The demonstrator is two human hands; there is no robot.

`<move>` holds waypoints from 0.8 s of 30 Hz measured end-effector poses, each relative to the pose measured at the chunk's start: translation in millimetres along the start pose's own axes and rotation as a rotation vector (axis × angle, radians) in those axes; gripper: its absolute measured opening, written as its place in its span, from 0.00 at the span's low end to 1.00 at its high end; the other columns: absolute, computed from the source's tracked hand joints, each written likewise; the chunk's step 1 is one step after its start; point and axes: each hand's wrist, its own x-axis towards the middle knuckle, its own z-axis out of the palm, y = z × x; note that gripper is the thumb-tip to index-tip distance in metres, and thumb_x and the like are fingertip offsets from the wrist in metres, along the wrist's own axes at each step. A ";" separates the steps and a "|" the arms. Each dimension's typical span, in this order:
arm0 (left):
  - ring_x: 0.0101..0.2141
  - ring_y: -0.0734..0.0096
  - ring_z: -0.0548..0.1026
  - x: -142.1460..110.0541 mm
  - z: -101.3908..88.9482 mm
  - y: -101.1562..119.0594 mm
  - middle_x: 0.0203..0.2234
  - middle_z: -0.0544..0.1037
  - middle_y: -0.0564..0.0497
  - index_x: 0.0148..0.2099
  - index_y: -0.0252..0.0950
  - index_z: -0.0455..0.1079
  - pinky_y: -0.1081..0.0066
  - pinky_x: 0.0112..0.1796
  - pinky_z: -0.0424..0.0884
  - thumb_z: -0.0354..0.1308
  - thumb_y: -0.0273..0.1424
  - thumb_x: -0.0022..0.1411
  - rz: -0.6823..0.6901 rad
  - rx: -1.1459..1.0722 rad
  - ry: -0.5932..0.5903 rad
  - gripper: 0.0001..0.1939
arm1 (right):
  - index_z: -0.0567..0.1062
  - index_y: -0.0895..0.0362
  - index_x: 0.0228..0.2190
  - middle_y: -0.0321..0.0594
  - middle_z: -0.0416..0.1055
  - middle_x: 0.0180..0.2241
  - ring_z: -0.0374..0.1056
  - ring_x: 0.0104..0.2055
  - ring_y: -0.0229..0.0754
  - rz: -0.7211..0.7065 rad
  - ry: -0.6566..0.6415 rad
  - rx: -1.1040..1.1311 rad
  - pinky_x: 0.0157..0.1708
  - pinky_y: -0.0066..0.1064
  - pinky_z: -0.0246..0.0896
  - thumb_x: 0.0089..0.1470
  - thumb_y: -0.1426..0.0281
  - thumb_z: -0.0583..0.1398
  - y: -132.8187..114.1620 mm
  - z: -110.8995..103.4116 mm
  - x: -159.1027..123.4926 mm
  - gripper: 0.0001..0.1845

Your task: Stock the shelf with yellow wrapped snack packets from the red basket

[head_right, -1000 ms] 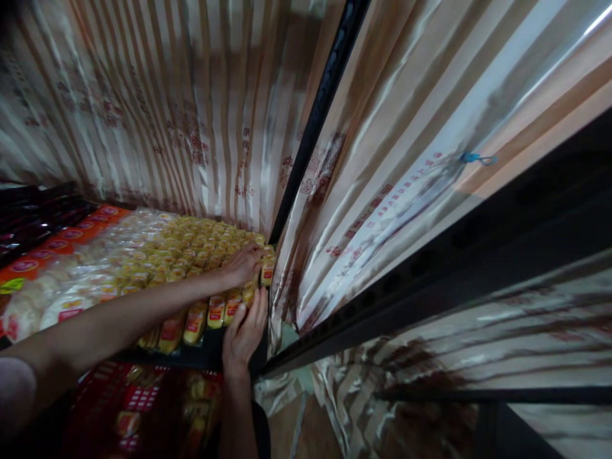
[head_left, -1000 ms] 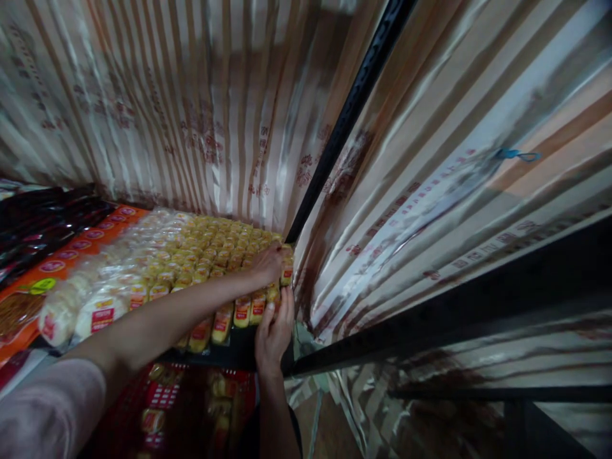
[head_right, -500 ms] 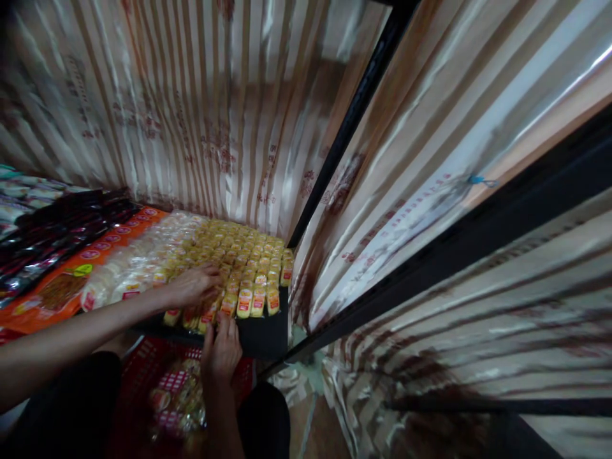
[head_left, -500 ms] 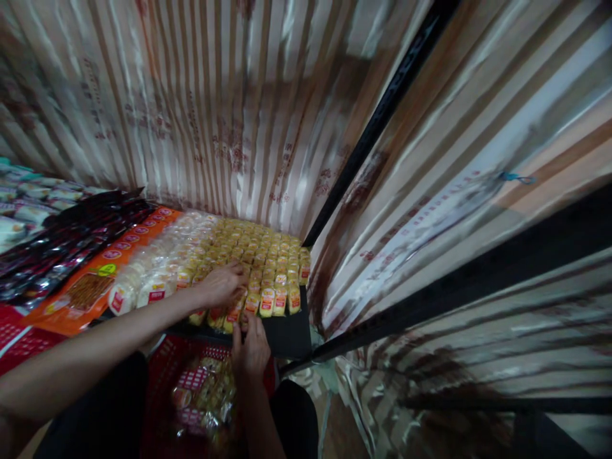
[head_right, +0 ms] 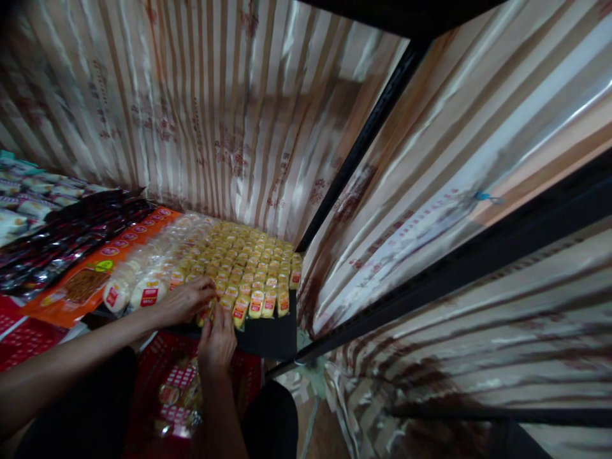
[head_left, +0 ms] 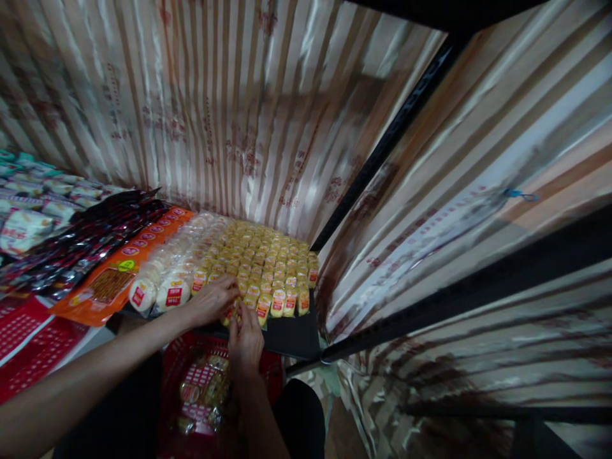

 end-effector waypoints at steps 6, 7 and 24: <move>0.42 0.66 0.66 -0.8 1.3 -1.6 0.39 0.69 0.46 0.40 0.34 0.67 0.68 0.42 0.65 0.49 0.29 0.61 -0.010 -0.009 0.021 0.08 | 0.70 0.58 0.48 0.48 0.70 0.43 0.69 0.42 0.40 -0.013 0.011 0.059 0.40 0.30 0.66 0.57 0.70 0.48 0.5 1.2 1.1 0.19; 0.41 0.66 0.66 -0.3 0.4 -1.6 0.38 0.70 0.46 0.40 0.34 0.66 0.68 0.42 0.64 0.49 0.29 0.61 -0.020 -0.020 0.016 0.07 | 0.70 0.59 0.47 0.48 0.69 0.43 0.69 0.42 0.40 -0.007 0.013 0.084 0.40 0.30 0.66 0.57 0.70 0.48 0.0 1.0 1.6 0.19; 0.39 0.69 0.71 90.7 -40.1 21.9 0.40 0.74 0.49 0.45 0.35 0.67 0.71 0.39 0.66 0.53 0.31 0.57 -0.017 -0.334 0.109 0.13 | 0.66 0.61 0.49 0.53 0.65 0.49 0.59 0.54 0.44 0.115 0.353 0.162 0.51 0.43 0.57 0.60 0.71 0.45 36.2 -39.4 22.1 0.18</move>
